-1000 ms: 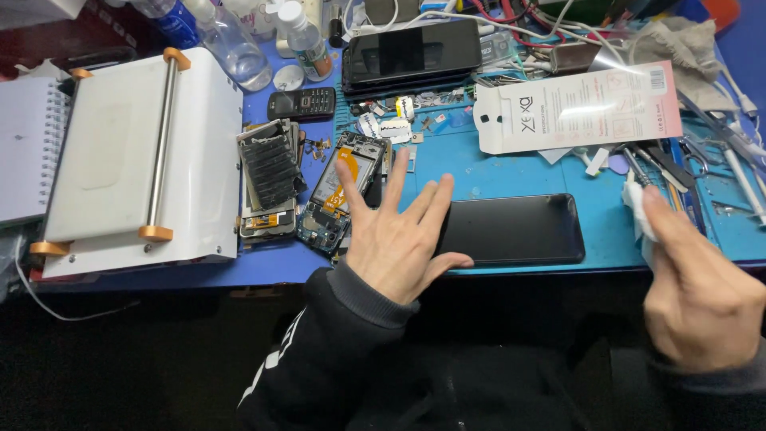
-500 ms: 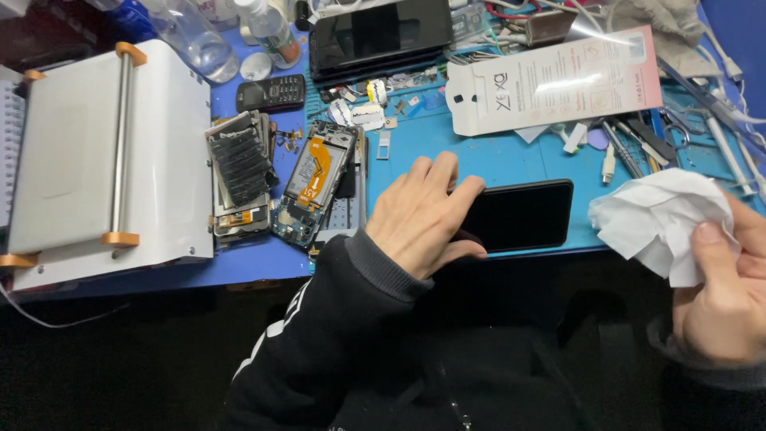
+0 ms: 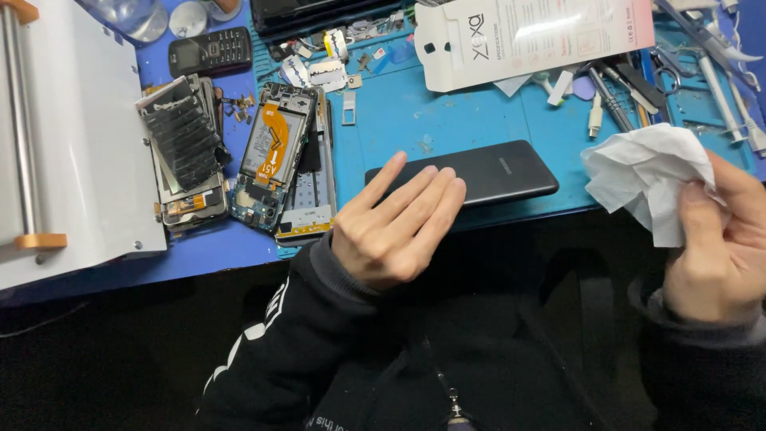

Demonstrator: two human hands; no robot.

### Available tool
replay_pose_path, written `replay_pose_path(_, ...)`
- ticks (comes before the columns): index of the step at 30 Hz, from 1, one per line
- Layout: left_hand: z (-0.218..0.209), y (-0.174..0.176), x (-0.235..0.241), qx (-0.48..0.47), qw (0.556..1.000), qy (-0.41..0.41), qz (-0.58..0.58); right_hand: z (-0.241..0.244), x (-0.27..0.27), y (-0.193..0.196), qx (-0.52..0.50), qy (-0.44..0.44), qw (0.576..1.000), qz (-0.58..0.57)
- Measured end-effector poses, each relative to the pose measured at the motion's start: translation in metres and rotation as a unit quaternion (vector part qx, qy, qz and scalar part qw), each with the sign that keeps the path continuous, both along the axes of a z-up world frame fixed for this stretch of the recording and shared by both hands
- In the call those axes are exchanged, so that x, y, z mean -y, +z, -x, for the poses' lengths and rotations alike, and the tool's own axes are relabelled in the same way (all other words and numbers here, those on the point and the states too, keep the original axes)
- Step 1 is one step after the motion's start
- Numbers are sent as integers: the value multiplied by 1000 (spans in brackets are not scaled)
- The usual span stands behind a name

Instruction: Cleaning a smartphone screen and applying a new screen protector.

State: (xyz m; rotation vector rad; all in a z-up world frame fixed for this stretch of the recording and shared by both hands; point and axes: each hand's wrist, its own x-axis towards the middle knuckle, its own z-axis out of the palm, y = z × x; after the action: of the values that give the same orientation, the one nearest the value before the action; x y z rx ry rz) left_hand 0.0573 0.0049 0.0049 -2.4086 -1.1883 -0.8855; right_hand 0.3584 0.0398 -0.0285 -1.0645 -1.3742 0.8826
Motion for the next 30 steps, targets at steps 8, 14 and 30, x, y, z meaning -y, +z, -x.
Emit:
replay_pose_path(8, -4, -25, 23, -15, 999, 12, 26, 22, -1, 26, 359, 104, 906, -200)
replay_pose_path(14, 0, -31, 25, 10, 999, 22, 27, 47, 3, 33, 481, 203, 812, -260)
replay_pose_path(30, 0, -50, 36, 70, 995, 65, 21, 77, 16, 35, 554, 184, 783, -214)
